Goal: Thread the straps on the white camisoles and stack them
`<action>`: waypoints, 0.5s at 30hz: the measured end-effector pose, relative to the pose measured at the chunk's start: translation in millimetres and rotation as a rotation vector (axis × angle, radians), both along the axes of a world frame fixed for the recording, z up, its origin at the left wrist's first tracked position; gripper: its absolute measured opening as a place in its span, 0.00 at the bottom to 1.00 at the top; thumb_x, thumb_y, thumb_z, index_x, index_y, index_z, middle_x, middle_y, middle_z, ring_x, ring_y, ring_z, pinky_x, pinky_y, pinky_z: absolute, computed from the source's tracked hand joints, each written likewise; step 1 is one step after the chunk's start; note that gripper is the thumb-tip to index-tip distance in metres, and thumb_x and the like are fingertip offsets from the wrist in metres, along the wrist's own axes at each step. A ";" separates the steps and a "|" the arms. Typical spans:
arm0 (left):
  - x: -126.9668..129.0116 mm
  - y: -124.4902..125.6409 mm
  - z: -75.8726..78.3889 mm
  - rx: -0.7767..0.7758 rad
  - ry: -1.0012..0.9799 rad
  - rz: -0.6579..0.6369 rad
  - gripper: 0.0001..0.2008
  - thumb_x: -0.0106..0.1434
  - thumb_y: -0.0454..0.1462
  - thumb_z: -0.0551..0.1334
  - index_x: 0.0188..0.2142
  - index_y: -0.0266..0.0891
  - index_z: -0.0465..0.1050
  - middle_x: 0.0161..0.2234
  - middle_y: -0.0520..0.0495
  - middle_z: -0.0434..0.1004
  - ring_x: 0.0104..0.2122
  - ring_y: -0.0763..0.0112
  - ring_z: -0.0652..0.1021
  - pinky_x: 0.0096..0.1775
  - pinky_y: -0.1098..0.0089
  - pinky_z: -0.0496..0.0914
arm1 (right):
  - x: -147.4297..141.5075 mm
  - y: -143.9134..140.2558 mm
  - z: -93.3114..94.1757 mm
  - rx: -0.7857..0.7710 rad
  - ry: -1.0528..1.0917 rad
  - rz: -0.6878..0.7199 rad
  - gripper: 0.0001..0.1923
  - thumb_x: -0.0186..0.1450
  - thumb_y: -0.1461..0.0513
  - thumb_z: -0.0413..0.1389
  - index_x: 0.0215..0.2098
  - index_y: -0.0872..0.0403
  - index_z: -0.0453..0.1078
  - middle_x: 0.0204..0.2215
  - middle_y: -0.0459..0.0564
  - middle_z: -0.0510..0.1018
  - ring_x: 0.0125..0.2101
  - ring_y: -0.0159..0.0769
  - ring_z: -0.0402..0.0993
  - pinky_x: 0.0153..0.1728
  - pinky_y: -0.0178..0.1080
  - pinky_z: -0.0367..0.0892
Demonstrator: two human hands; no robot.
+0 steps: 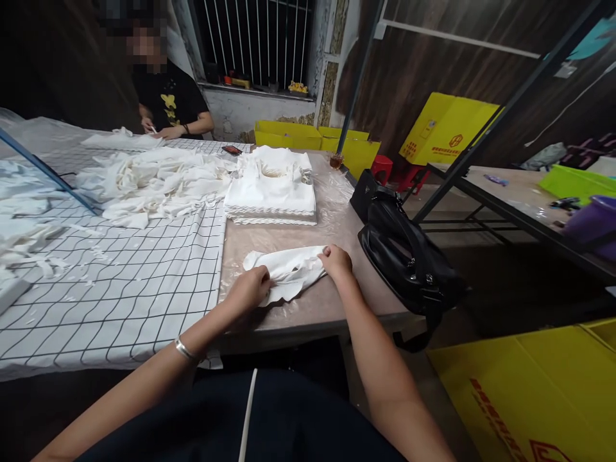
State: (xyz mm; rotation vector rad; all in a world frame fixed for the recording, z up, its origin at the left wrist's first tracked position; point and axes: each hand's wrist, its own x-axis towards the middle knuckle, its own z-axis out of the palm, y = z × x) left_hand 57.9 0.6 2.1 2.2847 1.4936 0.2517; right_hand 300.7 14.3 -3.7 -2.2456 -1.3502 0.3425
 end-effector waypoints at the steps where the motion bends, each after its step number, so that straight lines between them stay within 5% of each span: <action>1: -3.1 2.7 2.0 -0.038 -0.064 0.026 0.03 0.65 0.35 0.60 0.34 0.38 0.70 0.34 0.43 0.78 0.37 0.61 0.77 0.36 0.69 0.66 | 3.4 -1.5 0.1 0.009 0.013 -0.002 0.13 0.58 0.63 0.62 0.22 0.53 0.62 0.23 0.44 0.73 0.28 0.37 0.71 0.28 0.33 0.59; 5: -11.1 7.3 6.9 -0.106 -0.195 0.096 0.06 0.63 0.36 0.63 0.29 0.38 0.68 0.30 0.48 0.77 0.33 0.66 0.76 0.33 0.72 0.65 | 11.3 -7.6 0.2 0.073 0.048 -0.029 0.11 0.60 0.61 0.60 0.24 0.53 0.62 0.22 0.43 0.71 0.26 0.35 0.70 0.26 0.32 0.60; 9: -7.4 -2.1 3.7 -0.004 -0.065 0.052 0.08 0.67 0.41 0.59 0.39 0.37 0.70 0.37 0.43 0.77 0.37 0.61 0.77 0.35 0.68 0.66 | 5.8 -3.7 -0.9 0.106 0.110 0.034 0.16 0.53 0.62 0.66 0.36 0.52 0.66 0.23 0.39 0.70 0.26 0.34 0.69 0.28 0.32 0.61; 15: -1.7 -9.4 -3.0 0.122 0.155 -0.003 0.10 0.70 0.40 0.53 0.42 0.38 0.70 0.41 0.38 0.76 0.42 0.54 0.77 0.38 0.64 0.66 | -3.9 8.8 1.4 0.088 0.055 -0.023 0.13 0.57 0.62 0.63 0.22 0.52 0.63 0.20 0.43 0.69 0.25 0.37 0.68 0.27 0.34 0.58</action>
